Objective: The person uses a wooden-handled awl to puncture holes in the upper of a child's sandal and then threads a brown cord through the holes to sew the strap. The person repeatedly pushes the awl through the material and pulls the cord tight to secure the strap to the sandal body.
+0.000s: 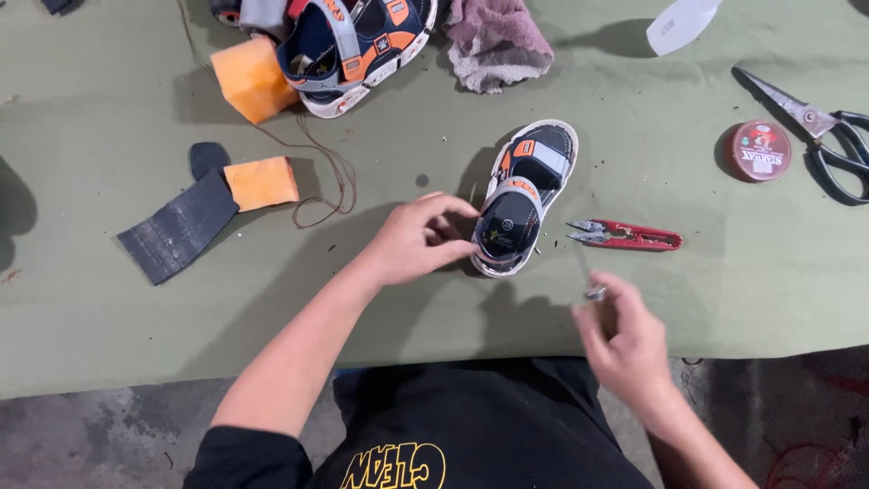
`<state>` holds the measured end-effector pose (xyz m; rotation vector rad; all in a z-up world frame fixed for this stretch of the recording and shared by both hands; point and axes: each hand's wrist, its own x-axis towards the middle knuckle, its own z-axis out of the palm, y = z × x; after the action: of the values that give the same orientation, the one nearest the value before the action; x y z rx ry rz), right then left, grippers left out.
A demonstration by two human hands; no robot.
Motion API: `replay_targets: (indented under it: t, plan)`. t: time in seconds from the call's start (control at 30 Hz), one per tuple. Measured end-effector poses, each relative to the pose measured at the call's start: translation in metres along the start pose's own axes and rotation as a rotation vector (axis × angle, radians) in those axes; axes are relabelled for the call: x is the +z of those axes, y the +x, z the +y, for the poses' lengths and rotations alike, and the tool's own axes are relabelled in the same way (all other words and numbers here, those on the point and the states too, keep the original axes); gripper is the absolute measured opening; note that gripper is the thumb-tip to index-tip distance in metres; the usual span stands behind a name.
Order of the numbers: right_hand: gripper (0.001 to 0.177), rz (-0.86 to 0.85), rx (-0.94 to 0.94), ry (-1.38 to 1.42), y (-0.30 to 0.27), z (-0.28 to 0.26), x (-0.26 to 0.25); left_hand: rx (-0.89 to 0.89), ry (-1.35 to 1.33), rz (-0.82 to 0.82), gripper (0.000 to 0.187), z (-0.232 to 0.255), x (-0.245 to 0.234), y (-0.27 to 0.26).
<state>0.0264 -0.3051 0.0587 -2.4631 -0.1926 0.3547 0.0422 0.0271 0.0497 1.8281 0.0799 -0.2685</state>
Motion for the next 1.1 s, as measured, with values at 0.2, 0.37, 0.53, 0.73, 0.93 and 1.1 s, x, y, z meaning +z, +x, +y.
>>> replay_targets:
  t: [0.2,0.37,0.53,0.73,0.93,1.1]
  plan:
    - [0.044,0.272,-0.433,0.013,0.034,0.011,0.013,0.426,0.716,0.300,0.045,-0.049,0.021,-0.015]
    - [0.051,0.193,-0.617,-0.055,0.053,-0.050,0.050,0.478,0.718,0.344,0.015,-0.065,0.045,-0.009]
    - [0.018,0.113,-0.503,0.197,0.077,-0.033,0.048,0.491,0.487,0.346,0.015,-0.076,0.035,-0.009]
    - [0.012,0.000,-0.369,0.607,0.089,0.001,0.045,0.277,-0.447,0.239,0.015,-0.043,0.040,-0.014]
    - [0.016,0.001,-0.389,0.629,0.096,0.027,0.055,0.096,-1.171,0.211,0.013,-0.044,0.067,-0.004]
    - [0.023,0.026,-0.428,0.446,0.095,0.011,0.051,0.050,-1.206,0.310,0.012,-0.042,0.071,0.004]
